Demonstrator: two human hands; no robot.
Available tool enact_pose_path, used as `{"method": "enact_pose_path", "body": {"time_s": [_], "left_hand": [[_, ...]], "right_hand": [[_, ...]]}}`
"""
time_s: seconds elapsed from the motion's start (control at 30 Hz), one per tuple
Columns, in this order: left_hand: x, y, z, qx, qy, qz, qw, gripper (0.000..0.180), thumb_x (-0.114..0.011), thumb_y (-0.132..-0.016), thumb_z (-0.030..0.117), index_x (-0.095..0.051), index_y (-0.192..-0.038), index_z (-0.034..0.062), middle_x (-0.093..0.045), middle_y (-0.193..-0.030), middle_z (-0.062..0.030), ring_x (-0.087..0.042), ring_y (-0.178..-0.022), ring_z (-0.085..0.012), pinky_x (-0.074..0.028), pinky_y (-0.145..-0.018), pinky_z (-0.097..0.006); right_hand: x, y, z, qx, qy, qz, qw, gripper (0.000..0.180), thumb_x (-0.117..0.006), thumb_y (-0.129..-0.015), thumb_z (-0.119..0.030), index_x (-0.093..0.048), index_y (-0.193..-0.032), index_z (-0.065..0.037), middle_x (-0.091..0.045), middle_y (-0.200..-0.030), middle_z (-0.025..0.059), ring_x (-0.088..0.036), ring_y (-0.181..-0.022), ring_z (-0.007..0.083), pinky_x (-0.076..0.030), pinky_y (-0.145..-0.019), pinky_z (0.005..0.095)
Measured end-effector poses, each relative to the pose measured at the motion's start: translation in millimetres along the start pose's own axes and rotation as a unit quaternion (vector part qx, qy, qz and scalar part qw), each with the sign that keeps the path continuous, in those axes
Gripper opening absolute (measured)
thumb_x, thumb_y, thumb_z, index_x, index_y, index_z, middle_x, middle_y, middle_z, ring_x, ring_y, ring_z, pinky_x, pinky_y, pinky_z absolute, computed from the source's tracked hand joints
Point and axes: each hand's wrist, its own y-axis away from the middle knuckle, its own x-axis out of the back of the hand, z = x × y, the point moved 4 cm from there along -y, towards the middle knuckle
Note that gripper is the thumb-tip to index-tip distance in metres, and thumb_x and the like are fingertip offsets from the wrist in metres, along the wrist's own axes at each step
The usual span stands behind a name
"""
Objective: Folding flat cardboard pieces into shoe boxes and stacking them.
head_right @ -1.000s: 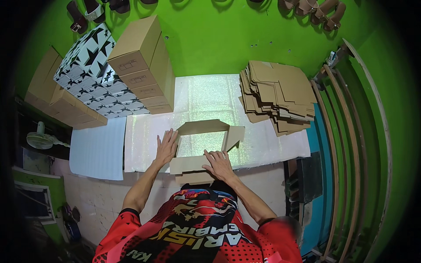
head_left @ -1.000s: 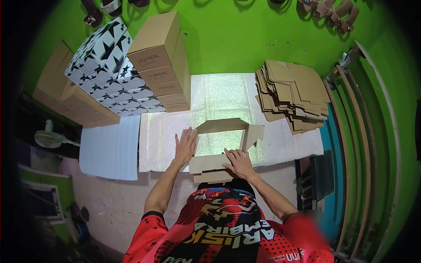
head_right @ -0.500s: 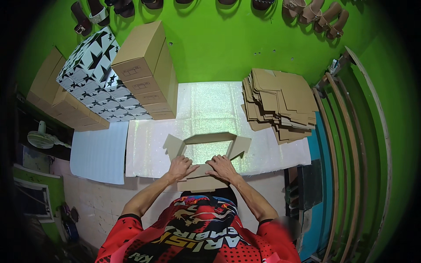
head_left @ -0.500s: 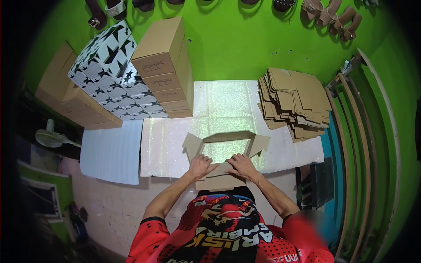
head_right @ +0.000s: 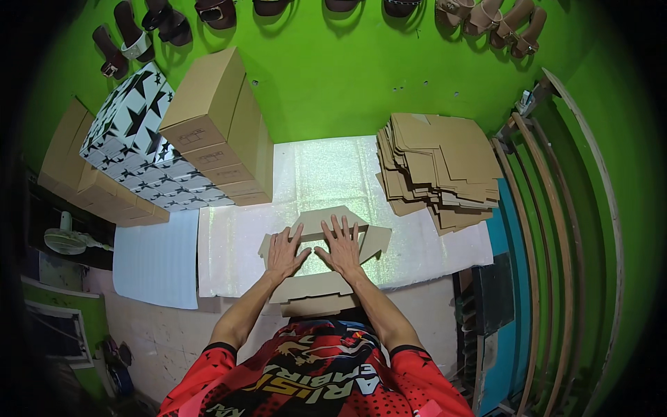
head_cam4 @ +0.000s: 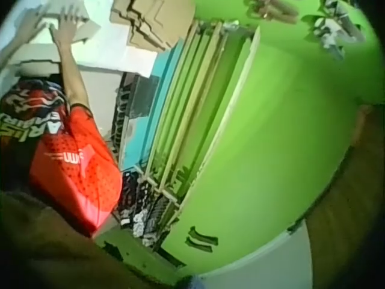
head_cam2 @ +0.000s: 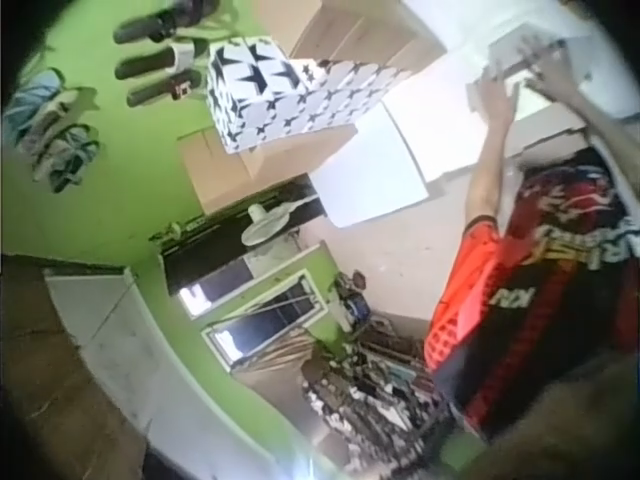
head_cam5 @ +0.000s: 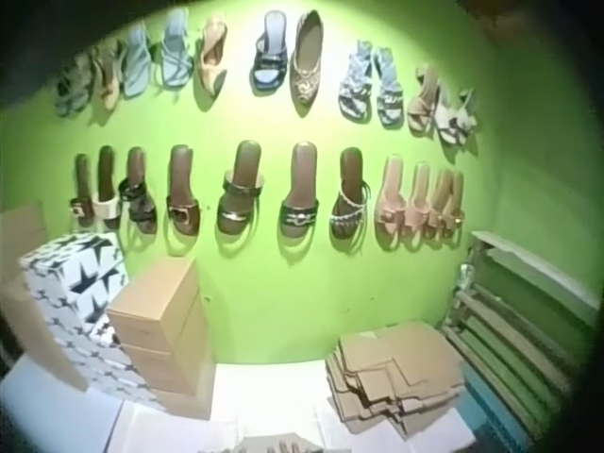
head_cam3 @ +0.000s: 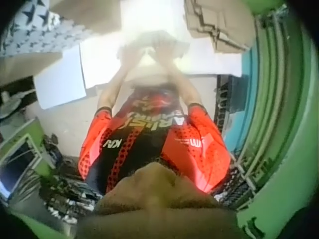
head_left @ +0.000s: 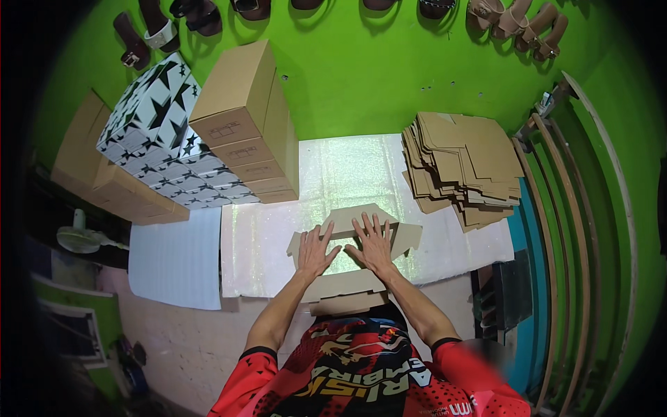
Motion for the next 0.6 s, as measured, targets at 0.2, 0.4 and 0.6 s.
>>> {"method": "enact_pose_path", "body": {"time_s": [0.2, 0.4, 0.6], "left_hand": [[-0.6, -8.9, -2.4, 0.035, -0.029, 0.066, 0.997, 0.045, -0.062, -0.104, 0.035, -0.063, -0.145, 0.0197, -0.062, -0.115, -0.018, -0.056, -0.108, -0.033, -0.04, -0.102, -0.045], [-5.9, -4.9, -11.6, 0.131, 0.028, 0.089, 0.987, 0.04, -0.061, -0.104, 0.032, -0.067, -0.142, 0.0209, -0.061, -0.12, -0.0195, -0.051, -0.117, -0.0346, -0.035, -0.109, -0.049], [5.7, 9.3, -24.6, 0.039, 0.044, 0.049, 0.997, 0.054, -0.055, -0.105, 0.04, -0.053, -0.156, 0.0228, -0.025, -0.17, -0.0224, -0.019, -0.158, -0.0419, -0.007, -0.126, -0.065]], "right_hand": [[-4.4, 1.1, 15.1, 0.029, 0.016, -0.012, 0.999, 0.071, -0.064, -0.098, -0.052, -0.043, -0.16, -0.022, -0.042, -0.163, 0.0137, -0.033, -0.152, 0.043, -0.013, -0.125, 0.0693], [17.9, 9.6, 34.0, 0.018, 0.021, -0.064, 0.998, 0.083, -0.053, -0.097, -0.069, -0.039, -0.163, -0.022, -0.035, -0.168, 0.0132, -0.027, -0.156, 0.0414, -0.008, -0.125, 0.0708], [15.5, 25.5, 47.8, 0.057, -0.005, -0.101, 0.993, 0.11, -0.052, -0.083, -0.09, -0.036, -0.165, -0.02, -0.02, -0.174, 0.0166, -0.013, -0.161, 0.042, -0.003, -0.124, 0.0733]]}}
